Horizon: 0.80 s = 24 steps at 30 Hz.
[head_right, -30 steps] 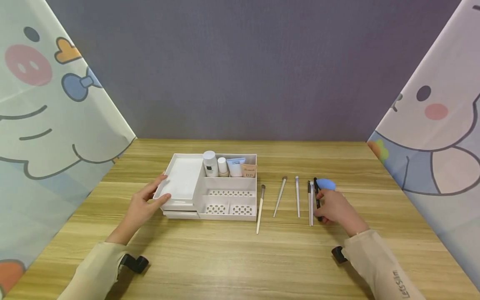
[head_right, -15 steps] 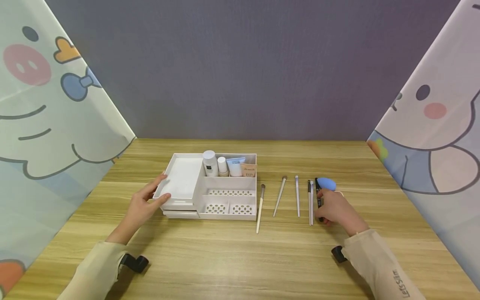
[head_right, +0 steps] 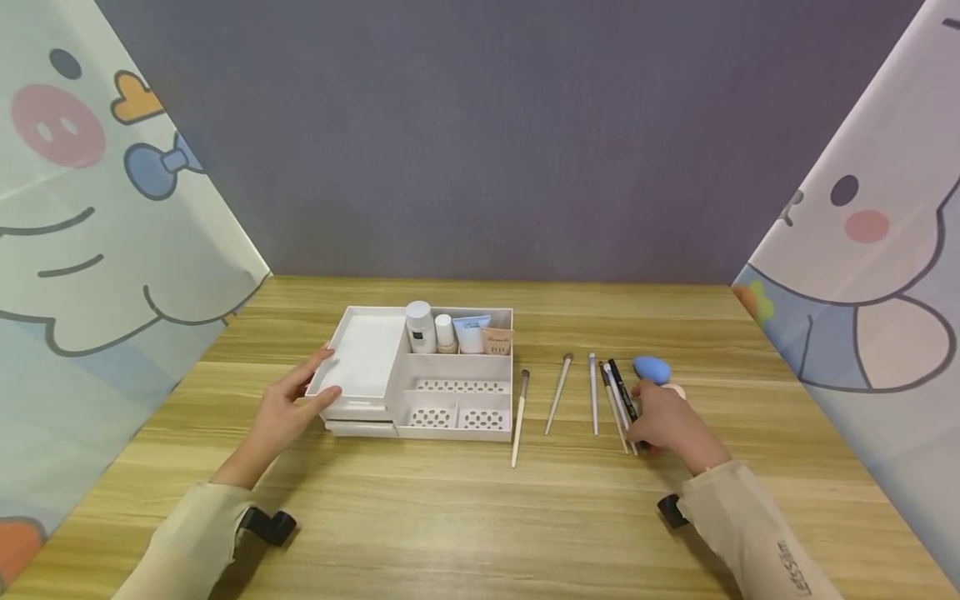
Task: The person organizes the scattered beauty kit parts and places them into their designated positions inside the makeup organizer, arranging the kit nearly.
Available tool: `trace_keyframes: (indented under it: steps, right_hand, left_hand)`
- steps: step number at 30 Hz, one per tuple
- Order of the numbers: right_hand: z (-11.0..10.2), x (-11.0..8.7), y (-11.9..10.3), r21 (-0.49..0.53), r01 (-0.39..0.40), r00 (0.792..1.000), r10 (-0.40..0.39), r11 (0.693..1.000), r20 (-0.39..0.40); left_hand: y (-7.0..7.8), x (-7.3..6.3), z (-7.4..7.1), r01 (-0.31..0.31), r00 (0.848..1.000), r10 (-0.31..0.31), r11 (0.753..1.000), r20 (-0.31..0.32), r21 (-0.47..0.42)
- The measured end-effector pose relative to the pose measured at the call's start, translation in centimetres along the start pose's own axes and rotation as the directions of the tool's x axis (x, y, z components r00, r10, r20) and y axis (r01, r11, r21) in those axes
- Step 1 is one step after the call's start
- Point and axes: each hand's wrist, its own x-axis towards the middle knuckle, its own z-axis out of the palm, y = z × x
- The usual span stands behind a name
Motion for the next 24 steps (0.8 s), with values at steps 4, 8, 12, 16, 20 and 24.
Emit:
trace_keyframes:
  steps: [4,8,12,16,20,24]
  right_hand:
    - [-0.1,-0.1,0.6,0.038,0.029,1.000,-0.029,0.999,0.008]
    - [-0.6,-0.3,1.2,0.123,0.058,0.997,-0.063,0.991,0.040]
    - [-0.9,-0.6,1.8,0.165,0.074,0.995,-0.085,0.984,0.056]
    - [-1.2,-0.9,2.1,0.195,0.100,0.992,-0.114,0.976,0.061]
    - [-1.6,-1.0,2.2,0.285,0.119,0.986,-0.148,0.951,0.083]
    - [-1.8,-0.9,2.2,0.376,0.120,0.978,-0.175,0.919,0.116]
  left_hand:
    - [0.1,0.0,0.0,0.004,1.000,-0.004,1.000,0.001,0.006]
    - [0.1,0.0,0.0,0.004,1.000,-0.004,1.000,0.000,0.001]
    - [0.1,0.0,0.0,0.008,1.000,-0.008,1.000,0.005,-0.001]
    - [0.0,0.0,0.0,0.017,1.000,-0.017,1.000,0.012,-0.001]
    - [0.1,0.0,0.0,0.024,1.000,-0.024,1.000,0.013,0.002]
    - [0.1,0.1,0.0,0.021,1.000,-0.021,1.000,0.008,-0.003]
